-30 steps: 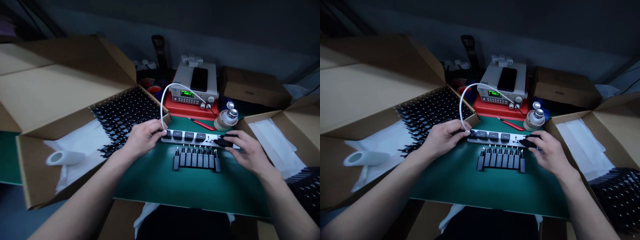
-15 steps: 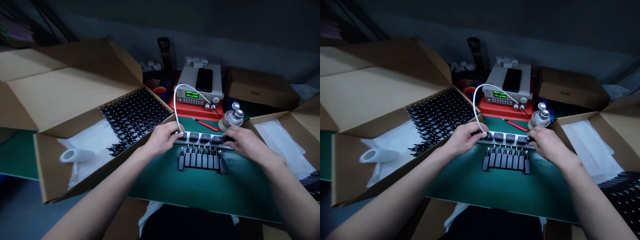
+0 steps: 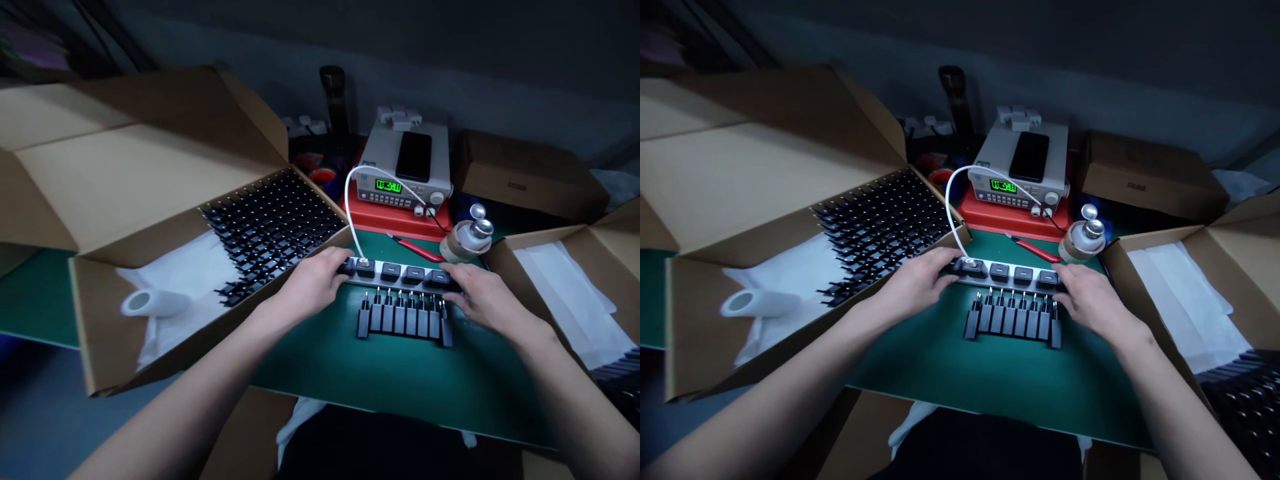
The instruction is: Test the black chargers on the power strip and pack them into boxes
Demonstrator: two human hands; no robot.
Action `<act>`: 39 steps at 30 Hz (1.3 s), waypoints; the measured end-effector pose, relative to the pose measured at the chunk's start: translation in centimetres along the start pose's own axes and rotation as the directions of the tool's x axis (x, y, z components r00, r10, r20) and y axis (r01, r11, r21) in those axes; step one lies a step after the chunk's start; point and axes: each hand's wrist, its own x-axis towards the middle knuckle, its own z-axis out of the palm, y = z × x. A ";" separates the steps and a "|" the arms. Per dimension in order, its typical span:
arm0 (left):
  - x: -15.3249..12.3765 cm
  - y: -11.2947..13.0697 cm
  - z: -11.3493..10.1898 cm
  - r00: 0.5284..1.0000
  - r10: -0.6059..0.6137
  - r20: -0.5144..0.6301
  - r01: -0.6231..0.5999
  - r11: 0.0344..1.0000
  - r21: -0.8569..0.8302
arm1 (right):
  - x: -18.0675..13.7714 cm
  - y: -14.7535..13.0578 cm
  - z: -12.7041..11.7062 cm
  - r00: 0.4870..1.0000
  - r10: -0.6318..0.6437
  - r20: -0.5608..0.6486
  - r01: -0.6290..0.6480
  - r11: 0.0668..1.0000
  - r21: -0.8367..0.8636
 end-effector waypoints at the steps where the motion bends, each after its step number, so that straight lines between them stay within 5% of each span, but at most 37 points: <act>1: -0.1 -0.2 -0.1 1.000 -0.006 0.015 0.006 1.000 0.003 | 0.6 -0.4 -0.6 1.000 -0.019 -0.003 0.019 1.000 0.015; 7: -0.5 -0.4 -1.7 0.999 0.039 0.001 -0.038 0.982 -0.183 | 6.5 -5.8 -2.8 0.953 -0.076 -0.293 0.166 0.940 0.297; 13: 0.4 0.1 0.8 0.995 0.068 0.074 -0.049 0.971 -0.235 | 12.5 -10.5 -0.9 0.991 -0.046 -0.124 0.089 0.925 0.369; 16: 0.8 0.0 2.1 0.998 0.049 0.043 -0.037 0.969 -0.246 | 12.6 -10.0 -0.7 0.984 -0.019 -0.177 0.097 0.891 0.443; 19: 1.0 0.0 2.4 0.998 0.045 0.045 -0.027 0.940 -0.340 | 11.1 -8.3 -1.3 0.946 0.116 -0.301 0.111 0.759 0.642; 21: 1.3 0.1 2.5 0.996 0.034 0.077 0.001 0.911 -0.413 | 9.9 -7.3 -1.5 0.947 0.161 -0.277 0.092 0.693 0.715; 26: 0.7 0.9 2.5 1.000 0.025 0.019 -0.004 0.706 -0.708 | 8.4 -6.7 -0.7 0.966 -0.059 -0.252 0.178 0.858 0.481; 30: -2.6 1.2 -0.6 0.996 -0.020 -0.090 -0.056 0.635 -0.771 | 8.3 -6.6 -0.2 0.936 -0.201 -0.288 0.287 0.911 0.298; 34: -6.7 -2.3 -6.5 0.962 -0.191 -0.194 0.007 0.730 -0.683 | 8.7 -6.2 0.0 0.947 -0.146 -0.286 0.234 0.924 0.303; 37: -8.4 -7.5 -10.6 0.846 -0.454 -0.280 0.301 0.840 -0.452 | 8.9 -6.1 0.0 0.951 -0.103 -0.292 0.192 0.936 0.295; 39: -8.6 -10.8 -12.4 0.790 -0.573 -0.218 0.533 0.817 -0.219 | 8.9 -6.1 0.0 0.950 -0.099 -0.296 0.183 0.944 0.273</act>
